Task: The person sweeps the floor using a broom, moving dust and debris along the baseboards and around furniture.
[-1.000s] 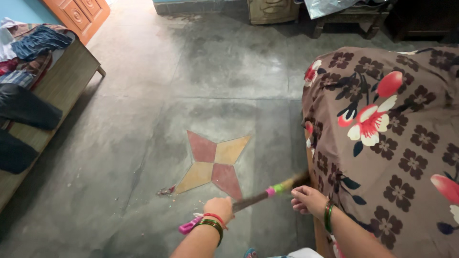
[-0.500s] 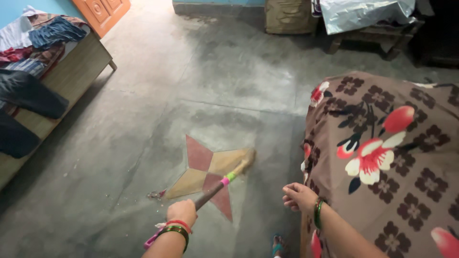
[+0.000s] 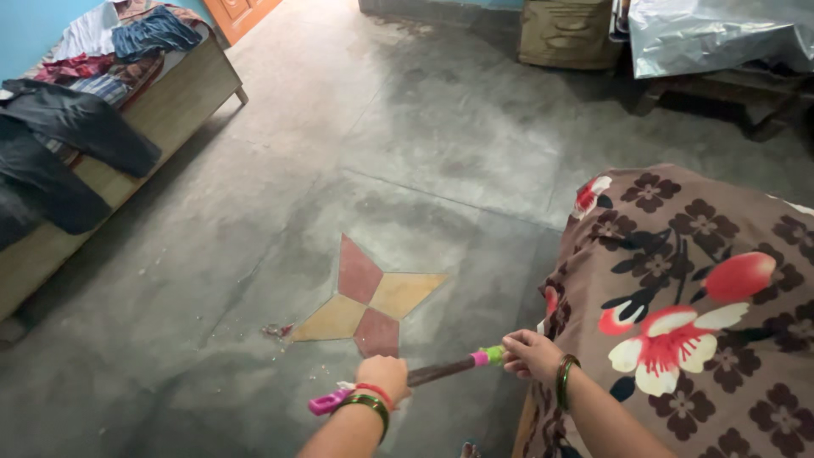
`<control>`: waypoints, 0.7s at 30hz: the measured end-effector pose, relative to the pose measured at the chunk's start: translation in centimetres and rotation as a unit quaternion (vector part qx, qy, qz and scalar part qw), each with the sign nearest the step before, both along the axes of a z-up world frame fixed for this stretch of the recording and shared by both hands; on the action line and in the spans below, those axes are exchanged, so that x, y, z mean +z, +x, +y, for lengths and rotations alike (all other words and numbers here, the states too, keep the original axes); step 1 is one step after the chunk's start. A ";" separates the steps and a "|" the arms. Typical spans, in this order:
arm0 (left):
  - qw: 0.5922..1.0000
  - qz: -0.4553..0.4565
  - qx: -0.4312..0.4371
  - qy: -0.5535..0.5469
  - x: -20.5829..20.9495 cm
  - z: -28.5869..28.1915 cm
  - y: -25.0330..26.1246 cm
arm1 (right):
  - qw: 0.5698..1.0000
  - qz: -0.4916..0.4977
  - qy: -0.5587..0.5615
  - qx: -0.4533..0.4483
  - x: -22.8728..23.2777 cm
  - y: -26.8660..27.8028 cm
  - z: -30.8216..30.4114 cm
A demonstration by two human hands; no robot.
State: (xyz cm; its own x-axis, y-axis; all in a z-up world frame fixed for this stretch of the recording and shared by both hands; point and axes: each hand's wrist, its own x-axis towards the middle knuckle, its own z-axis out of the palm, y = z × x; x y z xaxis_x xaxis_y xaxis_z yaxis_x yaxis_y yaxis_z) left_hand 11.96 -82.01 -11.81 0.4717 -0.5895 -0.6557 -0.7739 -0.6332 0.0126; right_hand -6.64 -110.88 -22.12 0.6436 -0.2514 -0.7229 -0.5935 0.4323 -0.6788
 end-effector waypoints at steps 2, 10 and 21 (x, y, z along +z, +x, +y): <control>0.999 -0.001 0.022 0.026 -0.5 -2.0 -0.3 | 1.000 0.026 -0.010 0.013 0.2 -0.1 -1.2; 0.983 -0.073 0.166 0.015 -0.3 -1.9 3.1 | 0.999 0.008 0.032 -0.010 -1.0 -1.5 -4.0; 0.990 -0.062 0.104 -0.070 3.3 -10.6 2.4 | 0.999 -0.023 0.047 -0.002 -4.1 0.4 -2.8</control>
